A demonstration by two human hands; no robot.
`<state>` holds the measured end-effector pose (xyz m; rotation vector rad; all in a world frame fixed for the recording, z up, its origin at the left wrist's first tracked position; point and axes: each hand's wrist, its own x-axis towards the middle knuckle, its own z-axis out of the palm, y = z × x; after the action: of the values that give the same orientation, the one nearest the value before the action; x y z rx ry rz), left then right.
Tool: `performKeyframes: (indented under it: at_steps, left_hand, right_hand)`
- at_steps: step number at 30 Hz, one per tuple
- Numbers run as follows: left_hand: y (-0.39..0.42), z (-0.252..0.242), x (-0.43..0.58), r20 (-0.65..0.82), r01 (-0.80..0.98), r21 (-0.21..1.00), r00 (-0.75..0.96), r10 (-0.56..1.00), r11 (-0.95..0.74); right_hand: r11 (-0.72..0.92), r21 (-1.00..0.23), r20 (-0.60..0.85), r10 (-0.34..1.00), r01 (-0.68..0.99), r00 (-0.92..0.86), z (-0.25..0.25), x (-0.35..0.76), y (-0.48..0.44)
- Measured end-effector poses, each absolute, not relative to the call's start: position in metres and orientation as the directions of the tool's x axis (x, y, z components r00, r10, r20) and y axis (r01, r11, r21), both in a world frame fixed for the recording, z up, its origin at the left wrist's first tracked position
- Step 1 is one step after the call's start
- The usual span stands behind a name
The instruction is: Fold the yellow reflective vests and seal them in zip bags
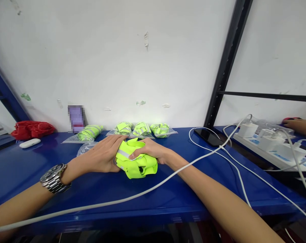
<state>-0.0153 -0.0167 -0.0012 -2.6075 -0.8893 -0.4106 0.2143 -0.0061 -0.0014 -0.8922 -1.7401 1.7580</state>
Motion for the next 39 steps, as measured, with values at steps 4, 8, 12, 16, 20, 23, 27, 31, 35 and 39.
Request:
performKeyframes:
  at_steps: [4,8,12,16,20,23,27,31,35,39]
  left_hand:
    - [-0.013,-0.002,-0.012,0.376,0.712,-0.142,0.682,0.628,-0.688]
    - [-0.014,-0.002,-0.016,0.34,0.75,-0.037,0.631,0.697,-0.66]
    - [-0.023,0.006,-0.013,0.312,0.699,-0.035,0.686,0.657,-0.714]
    - [-0.025,0.014,-0.009,0.254,0.673,-0.109,0.731,0.634,-0.732]
    - [-0.026,0.014,-0.007,0.253,0.633,-0.111,0.763,0.595,-0.766]
    - [-0.034,0.01,0.001,0.245,0.602,-0.109,0.787,0.566,-0.791]
    - [-0.043,0.008,0.013,0.263,0.569,-0.116,0.808,0.527,-0.814]
    - [-0.043,0.008,0.02,0.231,0.619,-0.08,0.774,0.59,-0.781]
    - [-0.04,0.002,0.021,0.24,0.608,-0.017,0.773,0.587,-0.794]
    - [-0.036,-0.009,0.019,0.298,0.545,0.042,0.793,0.531,-0.837]
  right_hand:
    - [-0.069,-0.992,-0.122,0.759,0.108,-0.64,0.001,0.219,-0.004]
    - [-0.074,-0.98,-0.172,0.783,0.185,-0.597,0.003,0.222,-0.001]
    - [0.021,-0.953,-0.165,0.802,0.304,-0.574,0.007,0.225,0.0]
    - [-0.036,-0.964,-0.205,0.733,0.264,-0.649,0.016,0.23,-0.005]
    - [-0.142,-0.96,-0.275,0.645,0.241,-0.713,0.02,0.232,-0.008]
    - [-0.166,-0.953,-0.302,0.623,0.255,-0.721,0.016,0.23,-0.008]
    - [-0.184,-0.954,-0.3,0.638,0.237,-0.709,0.011,0.226,-0.008]
    - [-0.109,-0.973,-0.218,0.715,0.203,-0.664,0.003,0.222,-0.005]
    - [-0.068,-0.983,-0.16,0.763,0.168,-0.626,-0.006,0.214,-0.001]
    - [-0.032,-0.996,-0.073,0.826,0.082,-0.559,-0.012,0.203,-0.003]
